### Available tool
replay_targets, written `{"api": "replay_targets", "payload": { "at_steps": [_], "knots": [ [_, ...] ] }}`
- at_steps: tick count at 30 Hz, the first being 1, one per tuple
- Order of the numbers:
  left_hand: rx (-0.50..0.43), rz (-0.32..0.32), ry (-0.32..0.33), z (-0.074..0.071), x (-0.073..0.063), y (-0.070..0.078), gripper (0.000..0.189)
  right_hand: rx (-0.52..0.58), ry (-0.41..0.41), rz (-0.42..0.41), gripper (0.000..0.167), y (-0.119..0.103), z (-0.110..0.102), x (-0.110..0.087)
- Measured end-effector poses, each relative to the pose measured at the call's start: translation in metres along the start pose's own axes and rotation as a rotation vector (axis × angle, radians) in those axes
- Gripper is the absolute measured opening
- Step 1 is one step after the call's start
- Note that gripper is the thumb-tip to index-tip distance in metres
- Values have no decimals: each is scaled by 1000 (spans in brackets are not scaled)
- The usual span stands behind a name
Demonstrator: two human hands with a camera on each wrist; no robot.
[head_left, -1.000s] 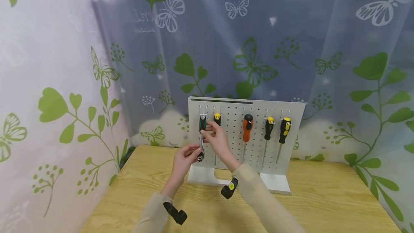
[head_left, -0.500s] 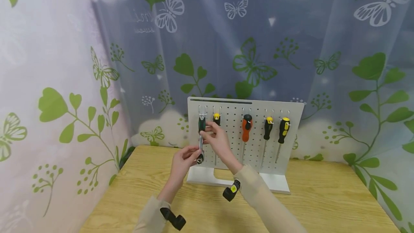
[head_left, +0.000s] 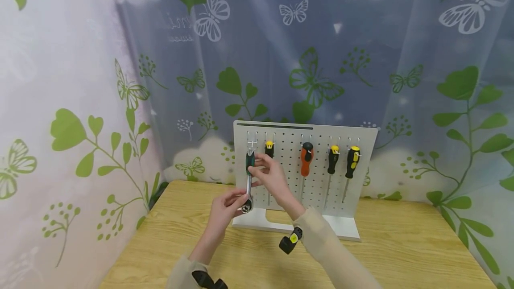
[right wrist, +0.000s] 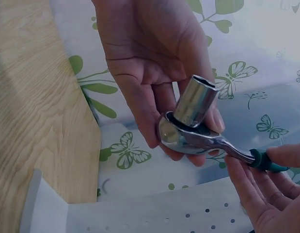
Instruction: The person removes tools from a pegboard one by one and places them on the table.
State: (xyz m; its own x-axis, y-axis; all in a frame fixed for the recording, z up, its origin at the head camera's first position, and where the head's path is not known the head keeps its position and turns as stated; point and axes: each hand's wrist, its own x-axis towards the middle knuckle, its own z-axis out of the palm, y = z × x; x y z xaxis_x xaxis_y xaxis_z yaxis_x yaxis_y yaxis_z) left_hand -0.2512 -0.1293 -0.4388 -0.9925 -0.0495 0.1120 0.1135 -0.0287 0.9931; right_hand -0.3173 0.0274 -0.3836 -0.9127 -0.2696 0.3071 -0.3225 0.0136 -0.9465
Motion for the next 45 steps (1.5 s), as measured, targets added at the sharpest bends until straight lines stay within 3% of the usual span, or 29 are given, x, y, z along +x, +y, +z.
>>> {"api": "replay_targets", "payload": {
  "at_steps": [11,23,32,45],
  "knots": [
    [-70,-101,-77,-10,-27,-17,39,96,-48,152,51,25,5,-18],
    [-55,-184,-92,-24,-52,-41,40,178,-103,227,52,60,17,-40],
    [-81,-209,-123,-33,-66,-62,41,185,-89,267,49,82,27,-57],
    [90,-243,-190,-55,-80,-88,37,212,-77,290,37,111,49,-78]
  ]
}}
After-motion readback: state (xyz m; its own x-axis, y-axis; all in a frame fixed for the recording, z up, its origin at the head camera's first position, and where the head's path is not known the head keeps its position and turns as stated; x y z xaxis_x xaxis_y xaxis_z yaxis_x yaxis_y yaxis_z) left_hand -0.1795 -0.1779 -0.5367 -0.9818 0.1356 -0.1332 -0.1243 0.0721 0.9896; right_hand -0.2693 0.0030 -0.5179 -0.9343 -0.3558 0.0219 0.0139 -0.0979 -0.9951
